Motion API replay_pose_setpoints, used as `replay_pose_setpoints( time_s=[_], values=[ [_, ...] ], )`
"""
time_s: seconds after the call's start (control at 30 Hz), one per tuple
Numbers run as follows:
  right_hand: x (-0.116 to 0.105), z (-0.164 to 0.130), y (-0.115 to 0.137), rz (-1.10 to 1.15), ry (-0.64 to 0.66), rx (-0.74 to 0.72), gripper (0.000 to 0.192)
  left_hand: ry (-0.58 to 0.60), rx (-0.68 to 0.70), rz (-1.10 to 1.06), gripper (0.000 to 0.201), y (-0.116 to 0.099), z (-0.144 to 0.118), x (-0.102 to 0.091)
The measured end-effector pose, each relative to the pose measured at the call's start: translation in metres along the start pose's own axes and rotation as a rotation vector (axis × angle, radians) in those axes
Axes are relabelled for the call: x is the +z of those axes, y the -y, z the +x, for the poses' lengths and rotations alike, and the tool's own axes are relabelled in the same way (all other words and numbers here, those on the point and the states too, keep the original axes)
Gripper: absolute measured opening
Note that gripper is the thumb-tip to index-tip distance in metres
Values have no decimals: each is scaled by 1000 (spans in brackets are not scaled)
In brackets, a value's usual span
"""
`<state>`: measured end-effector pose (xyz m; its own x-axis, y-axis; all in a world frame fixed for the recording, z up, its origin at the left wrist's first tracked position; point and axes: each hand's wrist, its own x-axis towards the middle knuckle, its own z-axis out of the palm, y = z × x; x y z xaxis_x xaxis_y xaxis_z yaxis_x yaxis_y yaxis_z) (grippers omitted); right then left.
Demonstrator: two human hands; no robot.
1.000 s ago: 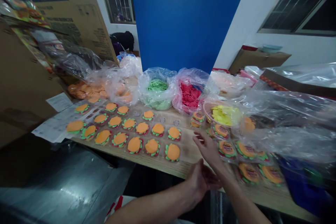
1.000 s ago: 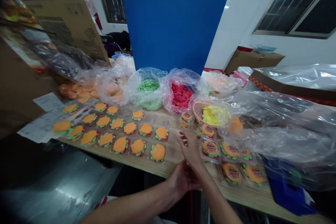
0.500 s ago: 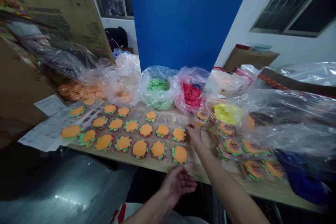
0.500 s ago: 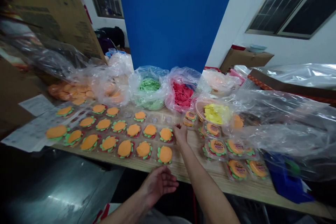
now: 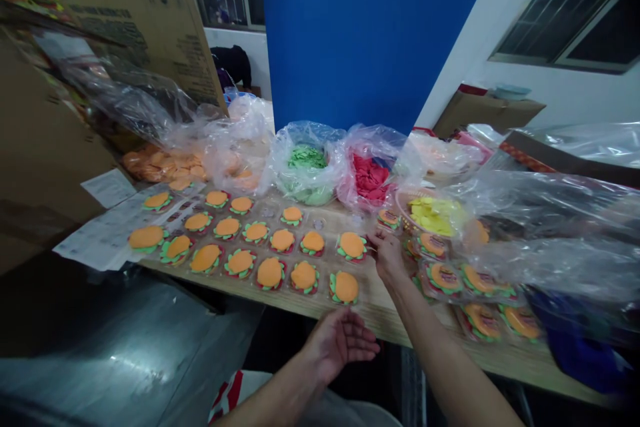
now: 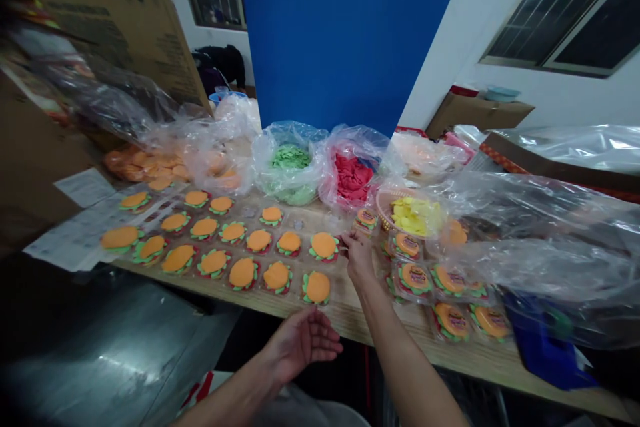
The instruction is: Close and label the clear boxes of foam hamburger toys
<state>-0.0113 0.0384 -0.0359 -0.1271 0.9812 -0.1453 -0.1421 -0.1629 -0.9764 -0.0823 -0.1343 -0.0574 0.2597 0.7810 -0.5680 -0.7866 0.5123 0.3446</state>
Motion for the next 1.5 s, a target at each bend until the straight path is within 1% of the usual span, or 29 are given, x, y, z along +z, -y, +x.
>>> replay_pose_setpoints(
  time_s=[0.13, 0.2, 0.23, 0.3, 0.4, 0.53, 0.6, 0.67, 0.73, 0.83, 0.9, 0.97, 1.03, 1.1, 1.17, 1.27, 1.33, 1.5],
  values=[
    [-12, -24, 9, 78, 77, 82, 19, 64, 186, -122, 52, -20, -1, 15],
    [-17, -39, 10, 98, 113, 110, 19, 131, 262, -164, 55, -28, 1, 23],
    [-19, -46, 9, 104, 130, 125, 19, 162, 279, -169, 55, -31, 2, 26],
    [-23, -58, 8, 108, 168, 150, 19, 189, 268, -161, 53, -32, 3, 29],
    [-29, -66, 8, 102, 199, 169, 19, 175, 199, -155, 49, -29, 3, 28],
    [-36, -57, 13, 126, 200, 222, 22, 140, 157, -168, 46, -24, -2, 26],
    [-37, -47, 17, 137, 252, 245, 24, 145, 129, -174, 43, -22, -6, 26],
    [-37, -41, 22, 109, 319, 228, 25, 148, 100, -203, 41, -21, -8, 28],
    [-36, -41, 26, 54, 396, 164, 29, 120, 93, -252, 37, -21, -9, 29],
    [-36, -56, 30, -66, 504, -26, 36, 32, 127, -319, 27, -23, -7, 29],
    [-37, -70, 29, -216, 567, -203, 39, -9, 153, -333, 24, -26, -3, 30],
    [-41, -83, 25, -404, 611, -409, 37, -7, 164, -343, 23, -27, 0, 31],
    [-45, -91, 20, -548, 616, -609, 37, 15, 161, -364, 24, -27, 4, 32],
    [-50, -94, 15, -620, 594, -746, 40, 29, 148, -393, 24, -25, 6, 35],
    [-53, -95, 13, -672, 570, -808, 43, 52, 142, -416, 25, -23, 8, 37],
    [-55, -96, 15, -715, 547, -852, 43, 96, 146, -436, 24, -21, 9, 39],
    [-55, -97, 17, -715, 540, -879, 43, 103, 141, -442, 26, -22, 9, 41],
    [-58, -102, 22, -721, 540, -919, 45, 113, 96, -453, 47, -28, 5, 47]
  ],
)
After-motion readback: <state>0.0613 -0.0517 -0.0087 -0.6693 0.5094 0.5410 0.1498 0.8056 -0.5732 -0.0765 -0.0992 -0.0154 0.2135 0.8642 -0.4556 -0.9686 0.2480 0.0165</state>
